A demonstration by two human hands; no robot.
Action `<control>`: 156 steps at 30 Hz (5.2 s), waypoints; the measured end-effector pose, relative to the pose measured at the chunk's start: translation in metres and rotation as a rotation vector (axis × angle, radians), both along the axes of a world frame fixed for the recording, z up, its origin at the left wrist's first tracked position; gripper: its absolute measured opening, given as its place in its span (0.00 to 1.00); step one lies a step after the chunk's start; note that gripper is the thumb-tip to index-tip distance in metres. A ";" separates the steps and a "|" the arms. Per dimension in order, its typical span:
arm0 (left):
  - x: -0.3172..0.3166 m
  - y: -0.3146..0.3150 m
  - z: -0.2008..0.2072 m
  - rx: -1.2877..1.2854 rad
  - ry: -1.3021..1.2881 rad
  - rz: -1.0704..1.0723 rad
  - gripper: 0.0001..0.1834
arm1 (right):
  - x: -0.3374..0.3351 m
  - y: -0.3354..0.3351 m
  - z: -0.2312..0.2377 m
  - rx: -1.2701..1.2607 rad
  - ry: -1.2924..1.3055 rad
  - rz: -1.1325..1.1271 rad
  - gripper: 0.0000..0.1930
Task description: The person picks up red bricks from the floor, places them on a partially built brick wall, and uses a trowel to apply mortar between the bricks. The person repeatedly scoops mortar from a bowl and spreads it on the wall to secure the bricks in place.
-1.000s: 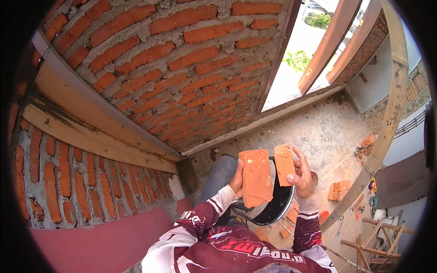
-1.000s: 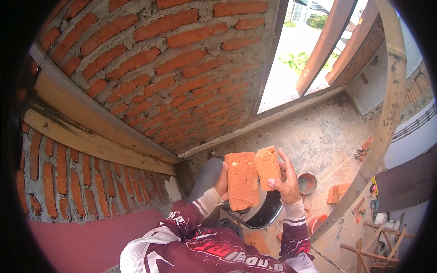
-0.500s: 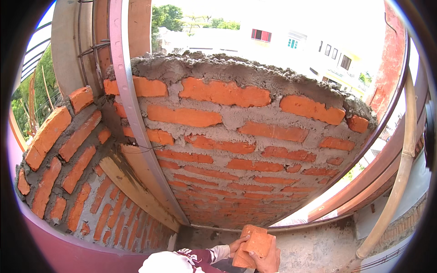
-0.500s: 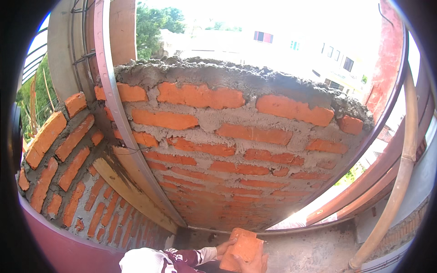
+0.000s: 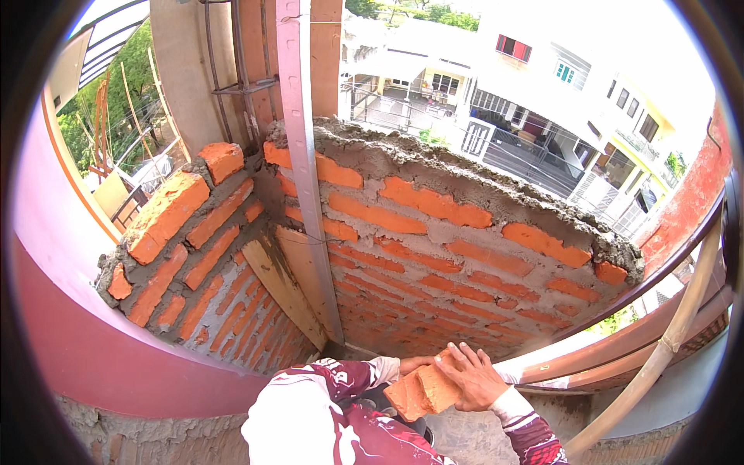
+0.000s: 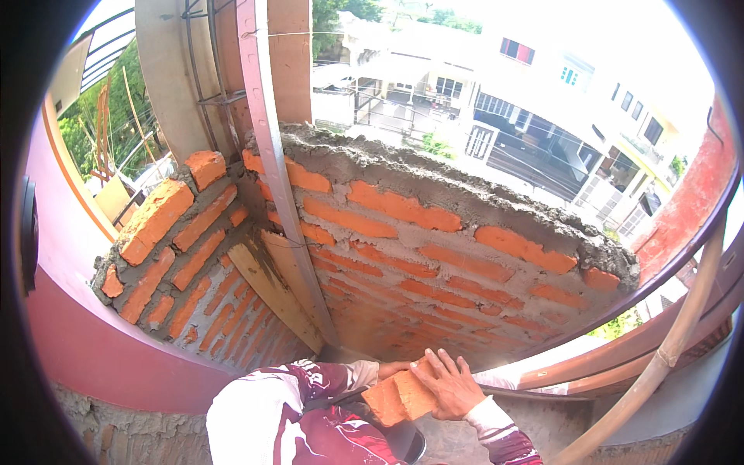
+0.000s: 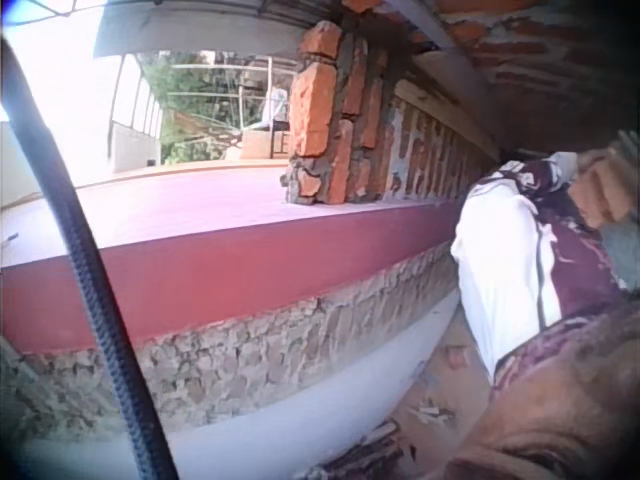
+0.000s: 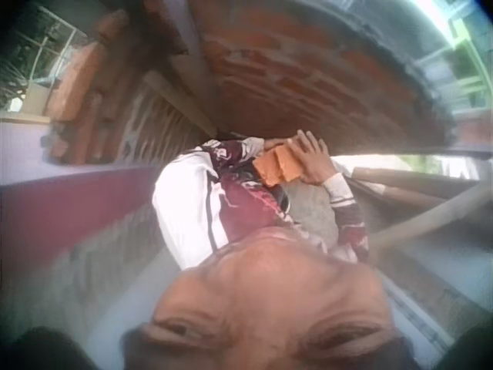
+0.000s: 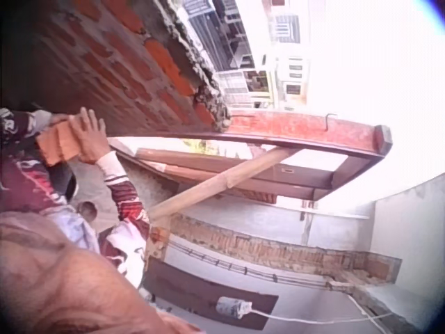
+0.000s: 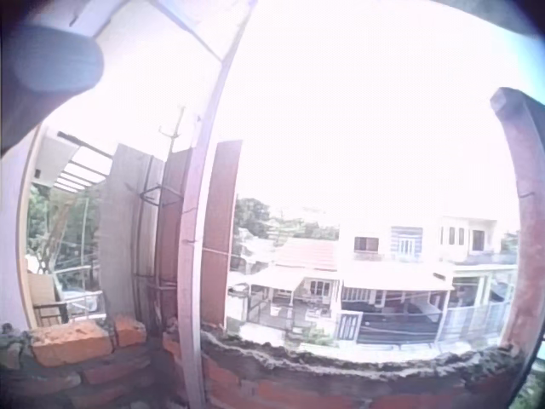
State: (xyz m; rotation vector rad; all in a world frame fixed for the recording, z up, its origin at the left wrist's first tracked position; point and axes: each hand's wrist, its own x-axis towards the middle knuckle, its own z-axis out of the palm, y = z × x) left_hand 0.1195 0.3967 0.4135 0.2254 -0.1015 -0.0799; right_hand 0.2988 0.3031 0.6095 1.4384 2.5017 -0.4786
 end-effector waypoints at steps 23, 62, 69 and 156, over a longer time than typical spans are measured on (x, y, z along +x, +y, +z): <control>-0.072 -0.059 0.059 -0.013 0.185 0.956 0.37 | -0.053 0.085 0.029 -0.039 0.489 0.553 0.49; -0.272 -0.182 -0.030 -0.136 0.537 1.875 0.47 | -0.194 0.364 0.267 0.274 0.818 -0.228 0.37; -0.268 -0.180 -0.046 -0.160 0.505 1.864 0.46 | -0.202 0.372 0.260 0.278 0.826 -0.140 0.34; -0.266 -0.146 -0.087 -0.309 0.451 1.748 0.42 | -0.311 0.436 0.271 0.784 0.671 0.211 0.19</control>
